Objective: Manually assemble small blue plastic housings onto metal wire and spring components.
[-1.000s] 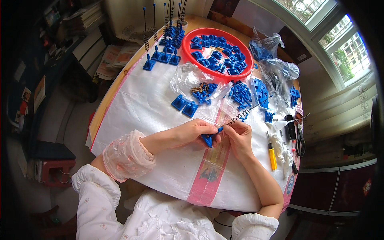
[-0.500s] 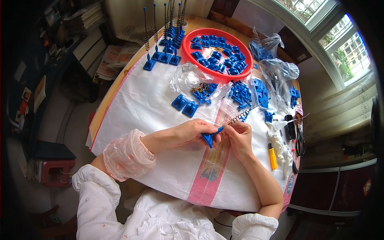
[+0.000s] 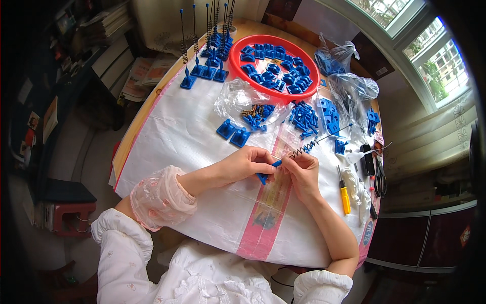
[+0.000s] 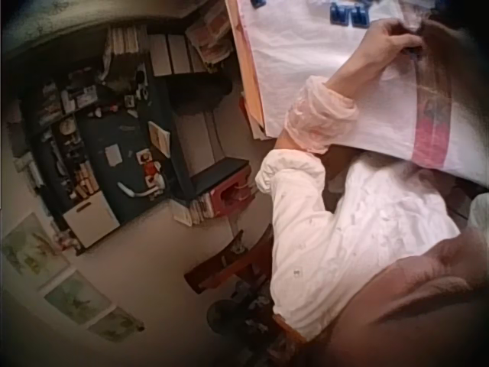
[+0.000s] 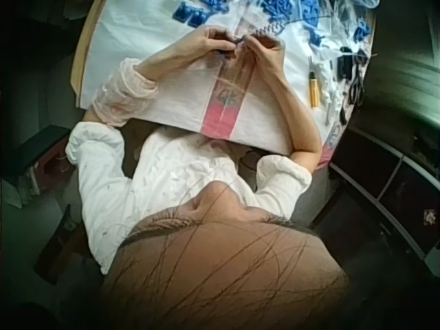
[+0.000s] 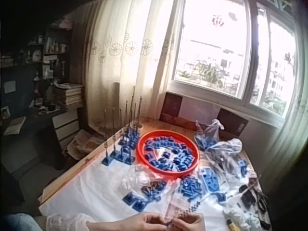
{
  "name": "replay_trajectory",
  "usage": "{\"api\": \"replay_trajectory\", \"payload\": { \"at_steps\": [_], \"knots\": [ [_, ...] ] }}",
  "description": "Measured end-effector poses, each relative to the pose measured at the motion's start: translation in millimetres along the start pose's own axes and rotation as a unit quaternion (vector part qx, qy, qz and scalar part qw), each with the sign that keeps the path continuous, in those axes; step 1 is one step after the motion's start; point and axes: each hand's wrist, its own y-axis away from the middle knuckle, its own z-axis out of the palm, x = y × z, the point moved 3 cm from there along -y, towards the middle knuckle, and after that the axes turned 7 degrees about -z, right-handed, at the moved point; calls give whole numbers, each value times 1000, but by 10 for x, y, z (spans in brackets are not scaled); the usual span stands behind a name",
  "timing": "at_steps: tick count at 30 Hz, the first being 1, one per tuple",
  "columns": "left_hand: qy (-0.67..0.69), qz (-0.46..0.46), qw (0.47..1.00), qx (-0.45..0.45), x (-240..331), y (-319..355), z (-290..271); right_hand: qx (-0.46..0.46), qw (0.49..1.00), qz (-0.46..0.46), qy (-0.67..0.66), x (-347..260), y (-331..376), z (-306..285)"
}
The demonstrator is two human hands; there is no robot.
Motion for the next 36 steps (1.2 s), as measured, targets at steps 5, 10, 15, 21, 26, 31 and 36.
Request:
{"api": "replay_trajectory", "payload": {
  "at_steps": [5, 10, 15, 21, 26, 31, 36],
  "knots": [
    [14, -11, 999, -32, 6, -2, 23, -16, 1000, -1, -16, -26, -10, 24],
    [28, -29, 997, -62, 4, 1, 11, -26, 998, 4, -60, -37, -8, 42],
    [12, -34, 996, -76, 17, 11, 3, -24, 998, 7, -64, -58, 2, 48],
    [-44, -28, 995, -88, 7, 16, -10, -32, 998, -1, -47, -67, 21, 50],
    [-59, -29, 993, -97, -11, 1, -33, -33, 999, -8, -33, -66, 24, 53],
    [-43, -36, 993, -101, 1, 5, -28, -29, 999, -6, -23, -63, 20, 49],
    [81, -87, 985, -125, 9, 41, 1, -26, 1000, -4, -12, -18, 5, 12]
  ]
}}
